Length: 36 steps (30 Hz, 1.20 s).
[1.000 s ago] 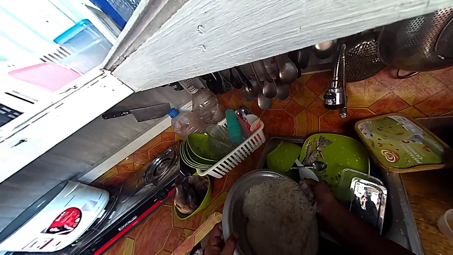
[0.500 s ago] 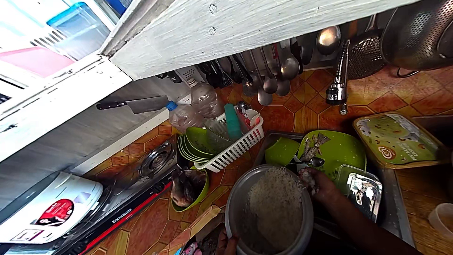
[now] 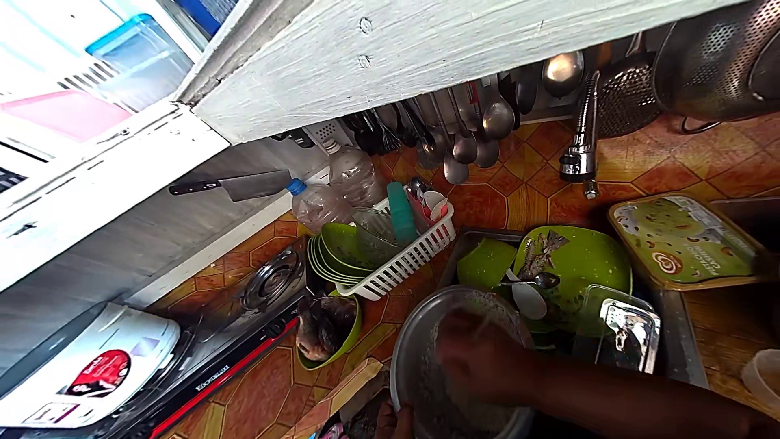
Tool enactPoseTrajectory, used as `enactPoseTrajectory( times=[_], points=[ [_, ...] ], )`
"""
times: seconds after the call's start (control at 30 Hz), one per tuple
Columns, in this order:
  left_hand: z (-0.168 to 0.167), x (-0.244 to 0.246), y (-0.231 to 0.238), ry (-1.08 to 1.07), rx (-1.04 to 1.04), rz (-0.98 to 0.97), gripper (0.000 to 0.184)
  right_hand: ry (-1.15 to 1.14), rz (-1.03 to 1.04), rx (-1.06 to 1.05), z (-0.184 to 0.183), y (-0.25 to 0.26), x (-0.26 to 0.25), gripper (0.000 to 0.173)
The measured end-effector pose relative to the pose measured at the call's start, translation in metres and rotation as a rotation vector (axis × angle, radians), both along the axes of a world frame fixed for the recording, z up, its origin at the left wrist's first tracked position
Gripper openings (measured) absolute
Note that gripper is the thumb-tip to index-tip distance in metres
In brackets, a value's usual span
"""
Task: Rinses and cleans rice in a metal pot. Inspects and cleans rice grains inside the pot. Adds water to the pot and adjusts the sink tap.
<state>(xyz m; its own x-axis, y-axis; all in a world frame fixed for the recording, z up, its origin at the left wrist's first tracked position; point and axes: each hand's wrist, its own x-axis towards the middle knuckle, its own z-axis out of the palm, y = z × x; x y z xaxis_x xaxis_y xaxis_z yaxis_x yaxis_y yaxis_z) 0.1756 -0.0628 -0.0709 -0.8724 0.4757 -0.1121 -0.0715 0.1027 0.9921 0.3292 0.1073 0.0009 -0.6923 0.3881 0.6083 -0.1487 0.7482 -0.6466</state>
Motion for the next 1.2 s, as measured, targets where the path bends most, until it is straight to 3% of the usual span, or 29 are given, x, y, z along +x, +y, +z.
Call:
enactPoseTrajectory(
  times=[0.07, 0.1, 0.17, 0.3, 0.4, 0.47, 0.5, 0.57, 0.63, 0.73, 0.8, 0.87, 0.97, 1.07, 1.2],
  points=[
    [-0.002, 0.0, -0.003, 0.009, -0.021, -0.01, 0.014, -0.626, 0.197, 0.175, -0.014, -0.002, -0.01, 0.026],
    [-0.001, -0.001, -0.005, 0.021, -0.032, -0.016, 0.014, -0.756, 0.248, 0.191, -0.014, -0.002, -0.018, 0.027],
    [-0.001, -0.002, -0.004, 0.032, -0.043, -0.029, 0.012, -0.735, 0.246, 0.19, 0.004, 0.002, -0.022, 0.034],
    [-0.002, 0.0, -0.005, 0.024, -0.049, -0.014, 0.01, -0.628, 0.277, 0.179, 0.075, 0.001, -0.007, 0.036],
    [-0.004, 0.001, -0.002, 0.036, 0.013, -0.024, 0.012, -0.351, 0.168, 0.253, 0.095, -0.013, 0.0, 0.036],
    [-0.01, -0.003, -0.004, 0.036, 0.042, -0.041, 0.012, -0.067, 0.012, 0.303, 0.06, -0.028, -0.017, 0.032],
    [-0.011, -0.003, -0.005, 0.038, 0.038, -0.042, 0.012, -0.076, 0.012, 0.303, 0.031, -0.033, -0.024, 0.029],
    [-0.008, 0.002, -0.007, 0.052, -0.018, -0.023, 0.011, -0.558, 0.238, 0.226, -0.004, -0.032, -0.019, 0.022],
    [-0.002, -0.001, -0.008, 0.071, -0.046, -0.023, 0.011, -0.757, 0.291, 0.217, -0.004, -0.025, -0.023, 0.017],
    [-0.005, 0.002, -0.007, 0.06, -0.04, -0.023, 0.01, -0.65, 0.177, 0.186, 0.017, -0.002, -0.003, 0.02],
    [-0.002, 0.001, -0.008, 0.068, -0.047, -0.022, 0.012, -0.463, 0.01, 0.083, 0.006, 0.008, 0.019, 0.027],
    [-0.003, 0.002, -0.007, 0.07, -0.048, -0.031, 0.012, -0.19, -0.29, 0.024, -0.029, 0.014, 0.042, 0.039],
    [-0.005, 0.002, -0.007, 0.053, -0.049, -0.009, 0.011, -0.099, -0.599, -0.032, -0.076, 0.013, 0.072, 0.083],
    [-0.005, 0.003, -0.006, 0.042, -0.047, 0.013, 0.011, -0.22, -0.55, -0.236, -0.101, -0.004, 0.089, 0.114],
    [-0.003, 0.004, -0.005, 0.055, -0.065, 0.003, 0.011, -0.179, -0.405, -0.394, -0.119, -0.022, 0.075, 0.114]
  ],
)
